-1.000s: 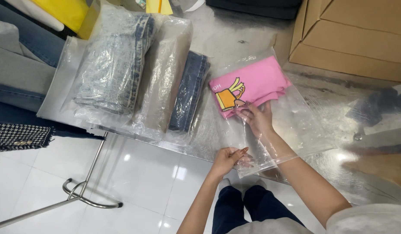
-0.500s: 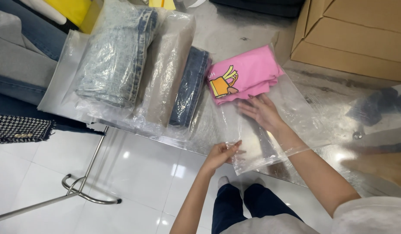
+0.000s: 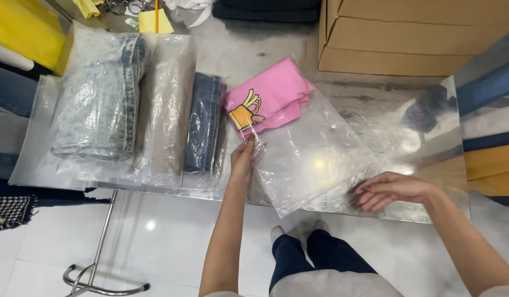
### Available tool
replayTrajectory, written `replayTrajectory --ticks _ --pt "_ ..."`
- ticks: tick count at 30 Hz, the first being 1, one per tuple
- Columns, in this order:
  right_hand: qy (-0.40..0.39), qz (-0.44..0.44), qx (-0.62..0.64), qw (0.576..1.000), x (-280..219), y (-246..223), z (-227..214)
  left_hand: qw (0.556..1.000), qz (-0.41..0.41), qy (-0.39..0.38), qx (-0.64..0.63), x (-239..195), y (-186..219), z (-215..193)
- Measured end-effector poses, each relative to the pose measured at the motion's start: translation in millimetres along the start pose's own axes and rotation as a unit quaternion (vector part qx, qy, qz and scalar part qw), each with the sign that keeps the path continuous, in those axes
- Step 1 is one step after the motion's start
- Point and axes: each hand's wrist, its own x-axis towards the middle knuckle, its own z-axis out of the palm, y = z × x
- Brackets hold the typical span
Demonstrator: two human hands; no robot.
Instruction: The person places folded clothing items, including jeans and a pink t-shirt, into clear plastic bags on a metal table. They seal the bags and arrange them in a row.
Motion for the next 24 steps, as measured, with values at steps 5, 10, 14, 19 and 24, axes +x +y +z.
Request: replayTrajectory --ticks 5,10,14,19,24 --pt "0.233 -0.033 0.009 0.972 -27 -52 -22 0.999 -0.001 0.021 -0.026 6 1 0" --pt "0.313 -0.149 -0.052 0.937 26 -130 -1 1.0 -0.008 0.024 0.005 -2 8 -9" --pt "0.219 -0.232 0.028 0.947 90 -155 14 0.999 -0.036 -0.008 0.007 -20 17 -21" --pt "0.16 -0.201 0.03 0.966 124 -164 25 0.997 -0.074 -0.013 0.028 -45 43 -23" --pt "0.126 -0.219 0.047 0.966 142 -154 -13 0.998 -0.033 -0.012 0.048 -9 23 -51"
